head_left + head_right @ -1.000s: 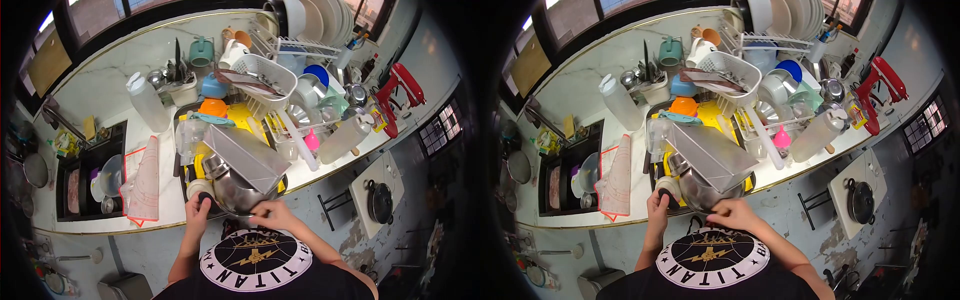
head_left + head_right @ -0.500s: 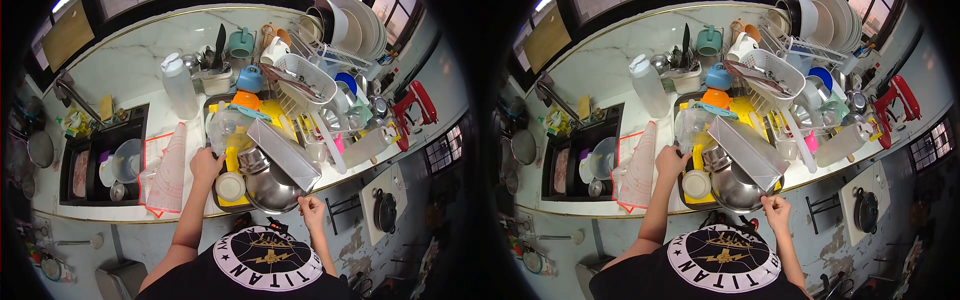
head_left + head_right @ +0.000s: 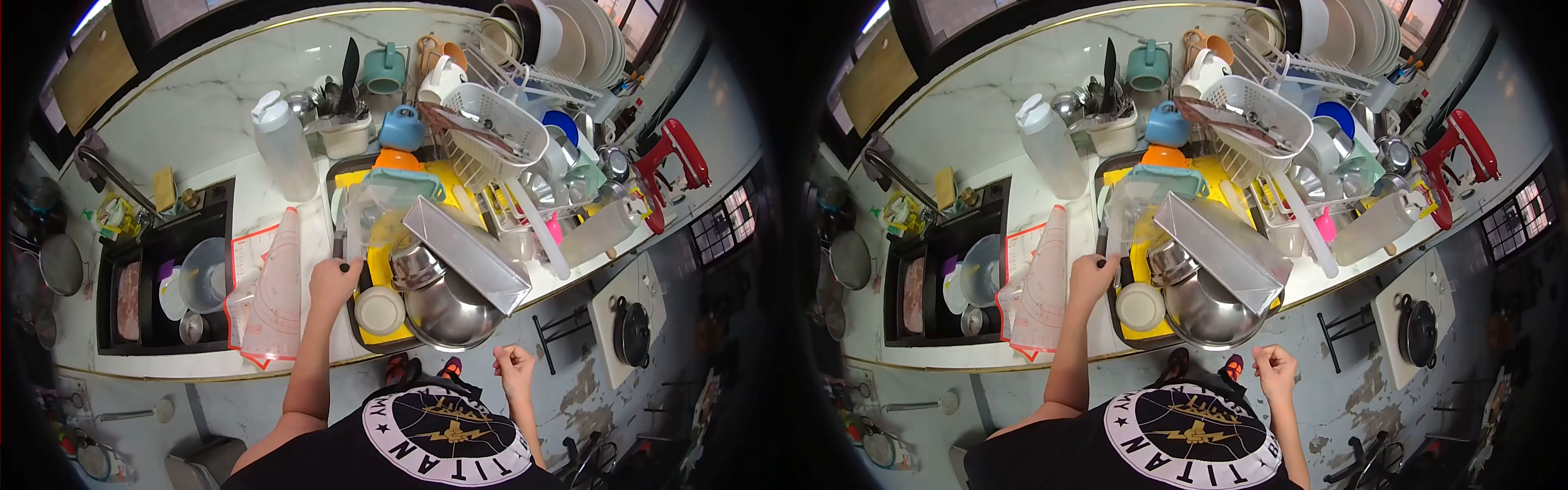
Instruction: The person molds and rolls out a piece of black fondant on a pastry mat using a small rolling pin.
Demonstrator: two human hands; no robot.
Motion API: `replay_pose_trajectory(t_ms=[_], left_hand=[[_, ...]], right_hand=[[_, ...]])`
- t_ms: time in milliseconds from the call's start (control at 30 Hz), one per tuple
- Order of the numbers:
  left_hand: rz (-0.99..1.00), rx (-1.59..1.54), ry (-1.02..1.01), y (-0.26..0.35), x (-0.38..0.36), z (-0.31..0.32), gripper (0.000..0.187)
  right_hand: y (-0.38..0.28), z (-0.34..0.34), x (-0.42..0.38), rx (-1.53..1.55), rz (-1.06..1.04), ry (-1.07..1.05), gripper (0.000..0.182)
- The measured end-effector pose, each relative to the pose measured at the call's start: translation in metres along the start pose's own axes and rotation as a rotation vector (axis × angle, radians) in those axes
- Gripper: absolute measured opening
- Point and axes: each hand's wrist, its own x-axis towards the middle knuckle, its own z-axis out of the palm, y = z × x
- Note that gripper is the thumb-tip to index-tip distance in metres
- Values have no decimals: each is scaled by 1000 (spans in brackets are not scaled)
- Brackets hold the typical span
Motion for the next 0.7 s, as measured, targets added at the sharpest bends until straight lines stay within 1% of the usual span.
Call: replay_pose_trajectory(t_ms=[67,100,167,200,233,300,333,367,433,500,533,567,600,633,667,700], left_hand=[[57,-491,-87,-27,-12,-1,42],[45,-487,-88,-34,-21,-5,42],[-191,-876,-341,-43,-44,-18,38],[-223,-959,-369,-43,-57,-25,33],[-226,-954,-362,-47,-69,-28,33],[-231,-1008,-370,-55,-93,-32,32],[-229,-1004,-364,-58,-107,-32,32],[-211,-1042,-349,-59,-122,-30,30],[-191,-1080,-333,-56,-153,-27,28],[-208,-1012,-314,-49,-187,-24,24],[-103,-886,-248,-58,-203,-9,18],[-97,-880,-254,-55,-219,-3,18],[159,-787,-176,-49,-234,3,16],[416,-686,-101,-41,-249,7,14],[354,-685,-214,-33,-268,4,13],[375,-676,-239,-24,-282,8,13]], right_hand=[[3,8,-3,16,30,-78,18],[3,13,-5,14,39,-86,18],[1,25,-7,12,34,-216,13],[2,30,-9,16,45,-272,14],[0,37,-10,20,46,-279,14],[-6,47,-15,8,23,-447,15],[0,48,-14,-5,42,-549,18],[1,49,-17,-1,39,-552,18],[-8,61,-24,230,144,-740,29],[-20,69,-32,248,203,-854,41],[-25,76,-41,315,169,-854,39],[-27,83,-52,383,134,-850,37],[-28,88,-63,392,130,-839,37],[-27,91,-74,431,176,-923,37],[-26,90,-85,474,219,-1003,37],[-24,84,-95,492,211,-975,37]])
